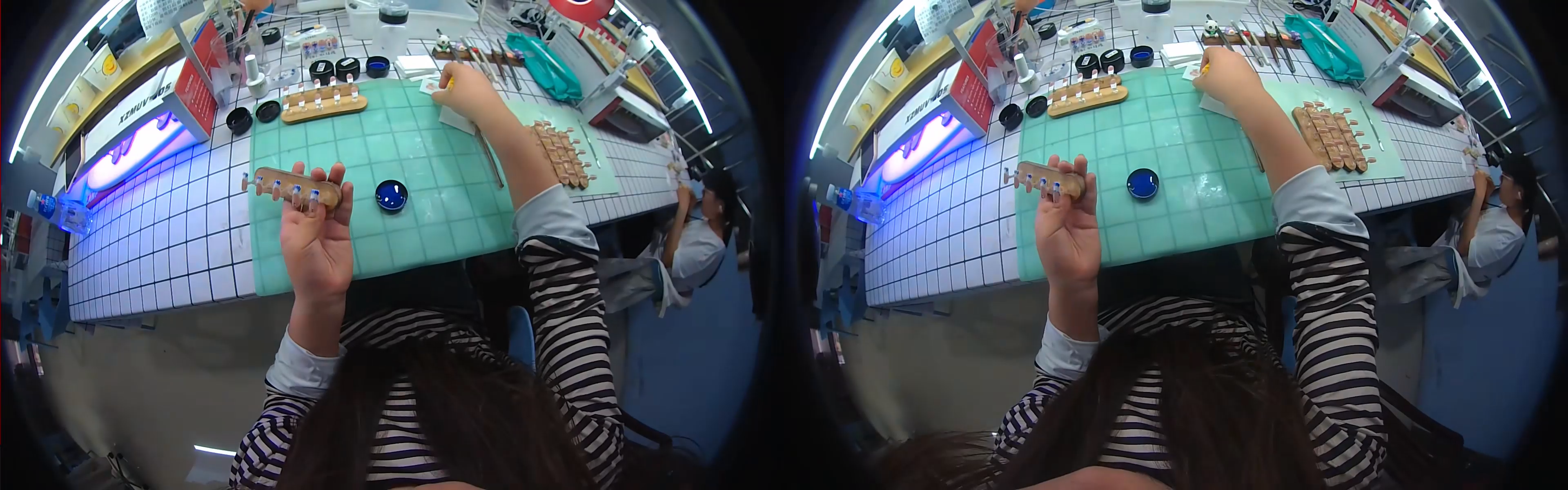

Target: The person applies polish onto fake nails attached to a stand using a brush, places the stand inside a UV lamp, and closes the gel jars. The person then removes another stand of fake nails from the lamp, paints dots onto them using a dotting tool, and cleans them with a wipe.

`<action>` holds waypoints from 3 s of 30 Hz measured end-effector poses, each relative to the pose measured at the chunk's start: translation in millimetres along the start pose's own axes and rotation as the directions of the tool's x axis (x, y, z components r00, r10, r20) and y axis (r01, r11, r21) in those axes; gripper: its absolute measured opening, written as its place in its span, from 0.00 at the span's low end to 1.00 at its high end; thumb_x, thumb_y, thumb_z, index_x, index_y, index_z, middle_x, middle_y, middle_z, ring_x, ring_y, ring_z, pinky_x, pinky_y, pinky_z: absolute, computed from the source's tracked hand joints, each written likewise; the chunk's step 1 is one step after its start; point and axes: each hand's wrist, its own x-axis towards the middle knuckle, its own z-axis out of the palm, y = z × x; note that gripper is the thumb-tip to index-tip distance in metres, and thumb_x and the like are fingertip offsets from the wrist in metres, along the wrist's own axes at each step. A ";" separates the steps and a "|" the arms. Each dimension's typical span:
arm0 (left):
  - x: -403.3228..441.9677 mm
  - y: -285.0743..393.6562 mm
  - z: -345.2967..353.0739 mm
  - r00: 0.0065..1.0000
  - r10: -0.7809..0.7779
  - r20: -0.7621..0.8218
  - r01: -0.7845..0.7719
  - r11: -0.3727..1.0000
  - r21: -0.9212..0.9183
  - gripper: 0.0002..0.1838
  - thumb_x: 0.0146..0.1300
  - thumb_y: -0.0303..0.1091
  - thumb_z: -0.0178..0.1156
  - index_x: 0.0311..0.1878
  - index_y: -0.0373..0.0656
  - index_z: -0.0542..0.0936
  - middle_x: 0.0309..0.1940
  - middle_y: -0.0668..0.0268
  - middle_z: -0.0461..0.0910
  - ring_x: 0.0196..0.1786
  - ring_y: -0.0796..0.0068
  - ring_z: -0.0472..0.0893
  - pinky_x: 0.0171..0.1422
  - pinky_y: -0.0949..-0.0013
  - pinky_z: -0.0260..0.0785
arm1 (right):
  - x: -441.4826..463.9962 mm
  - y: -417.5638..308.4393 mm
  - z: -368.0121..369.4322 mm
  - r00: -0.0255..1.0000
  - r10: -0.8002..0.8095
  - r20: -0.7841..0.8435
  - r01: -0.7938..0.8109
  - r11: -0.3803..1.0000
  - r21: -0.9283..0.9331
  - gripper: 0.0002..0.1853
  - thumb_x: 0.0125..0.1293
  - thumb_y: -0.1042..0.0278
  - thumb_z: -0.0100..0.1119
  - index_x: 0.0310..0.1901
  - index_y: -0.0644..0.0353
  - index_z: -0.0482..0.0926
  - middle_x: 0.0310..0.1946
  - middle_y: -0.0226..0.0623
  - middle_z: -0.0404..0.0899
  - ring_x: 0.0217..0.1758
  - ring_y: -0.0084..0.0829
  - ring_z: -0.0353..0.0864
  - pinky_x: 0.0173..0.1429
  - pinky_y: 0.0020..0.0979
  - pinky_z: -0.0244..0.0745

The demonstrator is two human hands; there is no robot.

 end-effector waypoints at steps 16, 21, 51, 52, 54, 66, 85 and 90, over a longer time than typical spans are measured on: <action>-5.6 -3.1 9.4 1.000 -0.017 0.011 0.015 0.988 0.151 0.30 0.61 0.22 0.51 0.64 0.42 0.50 0.53 0.60 0.62 0.60 0.61 0.65 0.62 0.60 0.64 | 0.9 -7.4 11.7 0.873 -0.319 -0.369 0.332 0.943 -0.029 0.07 0.51 0.75 0.54 0.30 0.58 0.67 0.23 0.41 0.76 0.32 0.41 0.78 0.30 0.36 0.70; -4.6 -2.6 7.9 0.999 -0.002 -0.052 0.010 0.988 0.155 0.30 0.61 0.22 0.50 0.63 0.43 0.50 0.52 0.60 0.63 0.58 0.60 0.67 0.60 0.59 0.66 | -58.0 -69.7 -38.1 0.867 -0.375 -0.329 0.499 0.664 0.557 0.08 0.56 0.79 0.53 0.27 0.60 0.62 0.26 0.35 0.75 0.38 0.23 0.77 0.34 0.25 0.74; -1.7 -12.6 -2.9 0.988 0.156 0.013 -0.154 0.949 0.274 0.26 0.50 0.14 0.59 0.49 0.47 0.61 0.44 0.62 0.70 0.58 0.53 0.68 0.54 0.63 0.69 | -161.4 -107.2 -1.4 0.980 -0.171 0.098 -0.100 -0.003 0.995 0.16 0.52 0.85 0.53 0.28 0.56 0.55 0.24 0.45 0.75 0.25 0.28 0.75 0.30 0.25 0.71; -1.5 -12.7 -2.8 0.987 0.161 0.015 -0.159 0.948 0.275 0.26 0.50 0.14 0.59 0.49 0.47 0.61 0.44 0.62 0.70 0.58 0.53 0.68 0.54 0.62 0.69 | -161.0 -106.9 -0.8 0.980 -0.169 0.102 -0.104 -0.003 0.995 0.16 0.52 0.85 0.53 0.28 0.56 0.55 0.24 0.45 0.75 0.25 0.28 0.75 0.30 0.25 0.71; -1.4 -12.9 -4.8 0.986 0.164 0.015 -0.162 0.947 0.278 0.26 0.50 0.14 0.59 0.48 0.47 0.61 0.44 0.62 0.70 0.58 0.53 0.68 0.54 0.62 0.69 | -159.4 -106.6 -0.3 0.978 -0.183 0.098 -0.110 -0.062 0.992 0.16 0.52 0.85 0.53 0.29 0.56 0.55 0.26 0.45 0.76 0.26 0.28 0.75 0.31 0.26 0.71; -1.5 -13.2 -11.0 0.967 0.179 0.181 -0.233 0.910 0.343 0.23 0.54 0.15 0.55 0.48 0.50 0.61 0.47 0.65 0.67 0.61 0.54 0.64 0.58 0.54 0.68 | -153.5 -108.0 5.1 0.967 -0.166 0.195 -0.218 -0.132 0.967 0.16 0.51 0.85 0.53 0.29 0.56 0.56 0.26 0.40 0.74 0.27 0.28 0.76 0.29 0.24 0.71; -2.6 -10.3 -3.3 0.993 0.114 0.030 -0.118 0.937 0.328 0.22 0.55 0.14 0.51 0.50 0.47 0.61 0.47 0.64 0.67 0.60 0.56 0.66 0.58 0.56 0.69 | -161.7 -94.5 3.0 0.972 -0.132 -0.193 0.208 0.107 0.972 0.18 0.51 0.91 0.52 0.31 0.57 0.56 0.35 0.48 0.78 0.37 0.29 0.78 0.43 0.27 0.76; -1.9 -12.3 -5.2 0.987 0.145 0.074 -0.162 0.912 0.377 0.22 0.55 0.14 0.52 0.50 0.47 0.61 0.47 0.64 0.68 0.59 0.57 0.67 0.57 0.57 0.70 | -159.0 -92.4 1.1 0.943 -0.150 -0.297 0.327 0.251 0.911 0.18 0.52 0.92 0.51 0.30 0.56 0.56 0.36 0.48 0.77 0.38 0.30 0.77 0.44 0.28 0.75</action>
